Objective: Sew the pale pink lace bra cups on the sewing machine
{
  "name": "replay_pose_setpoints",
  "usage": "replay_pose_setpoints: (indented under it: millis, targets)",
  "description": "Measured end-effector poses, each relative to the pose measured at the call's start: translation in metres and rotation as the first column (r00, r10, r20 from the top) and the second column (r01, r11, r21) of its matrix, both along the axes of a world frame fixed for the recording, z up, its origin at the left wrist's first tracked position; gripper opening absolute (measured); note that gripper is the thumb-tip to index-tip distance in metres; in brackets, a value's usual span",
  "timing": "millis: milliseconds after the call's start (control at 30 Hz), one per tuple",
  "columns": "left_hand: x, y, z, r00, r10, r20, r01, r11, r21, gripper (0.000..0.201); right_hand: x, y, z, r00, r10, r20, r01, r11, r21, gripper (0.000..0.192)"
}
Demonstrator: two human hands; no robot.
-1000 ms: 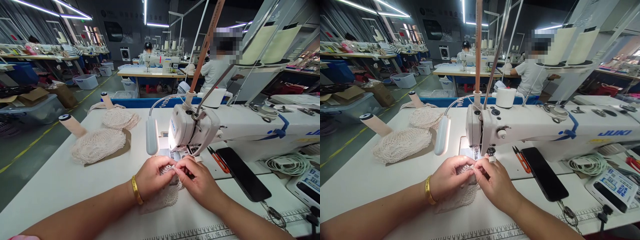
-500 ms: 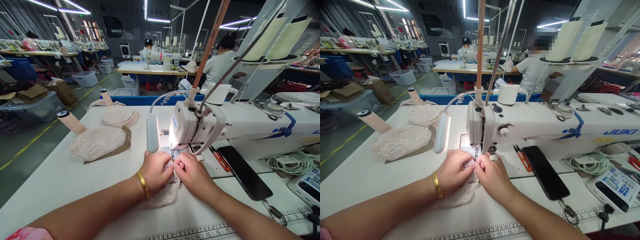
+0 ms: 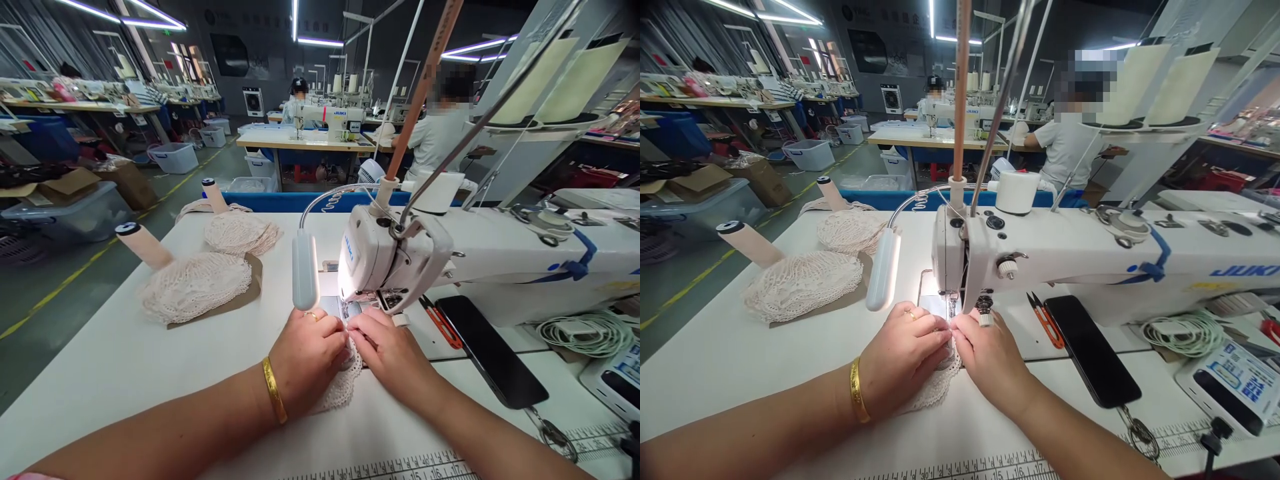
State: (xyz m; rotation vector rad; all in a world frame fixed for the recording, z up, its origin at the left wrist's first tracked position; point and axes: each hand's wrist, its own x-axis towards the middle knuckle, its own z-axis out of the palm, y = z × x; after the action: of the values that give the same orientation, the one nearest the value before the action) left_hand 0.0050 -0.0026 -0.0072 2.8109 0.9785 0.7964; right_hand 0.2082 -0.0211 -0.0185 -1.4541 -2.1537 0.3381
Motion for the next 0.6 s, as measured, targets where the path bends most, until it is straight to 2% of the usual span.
replay_pose_setpoints:
  millis: [167,300,600]
  targets:
    - [-0.005,0.008,0.002,0.999,-0.039,-0.031,0.038,0.999,-0.028,0.021,0.006,-0.002,0.001,0.993,0.079,0.084,-0.085,0.994,0.074,0.028]
    - [-0.008,0.014,0.001,0.997,-0.074,-0.019,0.073,0.996,-0.057,0.023,0.007,-0.002,0.0,0.992,0.056,0.114,-0.07,0.99,0.122,0.029]
    - [-0.009,0.02,0.001,0.997,-0.055,-0.059,0.049,0.993,-0.105,0.024,0.007,-0.002,-0.002,0.99,0.021,0.139,-0.053,0.972,0.228,0.041]
